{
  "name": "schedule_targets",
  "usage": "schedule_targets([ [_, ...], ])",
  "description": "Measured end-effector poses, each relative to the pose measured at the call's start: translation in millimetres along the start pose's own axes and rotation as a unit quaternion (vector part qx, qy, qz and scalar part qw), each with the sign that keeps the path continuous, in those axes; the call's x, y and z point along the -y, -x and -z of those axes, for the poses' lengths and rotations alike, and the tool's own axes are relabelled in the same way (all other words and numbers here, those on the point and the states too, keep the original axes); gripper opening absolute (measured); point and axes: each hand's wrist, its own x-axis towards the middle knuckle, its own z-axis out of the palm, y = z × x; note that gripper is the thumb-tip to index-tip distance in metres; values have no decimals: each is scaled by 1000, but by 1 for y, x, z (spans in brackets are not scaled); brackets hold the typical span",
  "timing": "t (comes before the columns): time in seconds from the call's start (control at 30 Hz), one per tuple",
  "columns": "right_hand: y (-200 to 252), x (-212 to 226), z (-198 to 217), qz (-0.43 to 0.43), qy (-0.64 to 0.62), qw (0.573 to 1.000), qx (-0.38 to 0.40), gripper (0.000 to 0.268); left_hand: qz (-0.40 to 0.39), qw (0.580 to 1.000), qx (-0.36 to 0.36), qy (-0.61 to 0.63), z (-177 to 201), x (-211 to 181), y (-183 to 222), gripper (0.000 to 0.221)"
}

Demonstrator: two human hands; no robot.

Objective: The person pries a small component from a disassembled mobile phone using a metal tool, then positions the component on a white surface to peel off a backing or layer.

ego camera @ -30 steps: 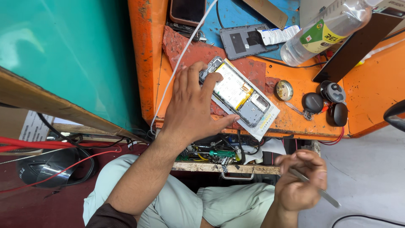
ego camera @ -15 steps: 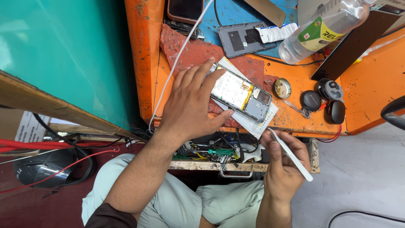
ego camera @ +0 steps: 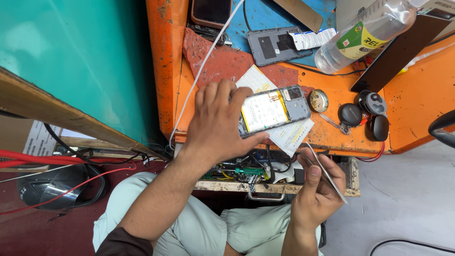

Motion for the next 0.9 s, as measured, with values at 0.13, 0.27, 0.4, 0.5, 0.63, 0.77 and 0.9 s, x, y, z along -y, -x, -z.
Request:
schedule_targets([
  [0.13,6,-1,-5,-5,25,1000,-8,27,-84,992,-87,-18,-3,-2,4,102],
  [0.27,8,-5,-8,8,22,1000,-2,30,-124,991,-47,26,-1,6,6,95],
  [0.4,3,-12,-6,32,38,999,8,30,-109,991,-48,56,-1,4,4,83],
  [0.5,-25,-24,4,59,57,997,12,28,-105,992,-39,55,-3,3,2,75],
  [0.63,-66,-27,19,21,-29,999,37,23,-110,991,-15,75,0,12,2,62],
  [0.77,-67,-27,18,-29,-92,993,64,18,-115,993,-35,11,-3,13,2,65],
  [0.9,-53,-31,10,-3,-67,997,42,17,-88,995,-55,-5,-10,3,0,79],
])
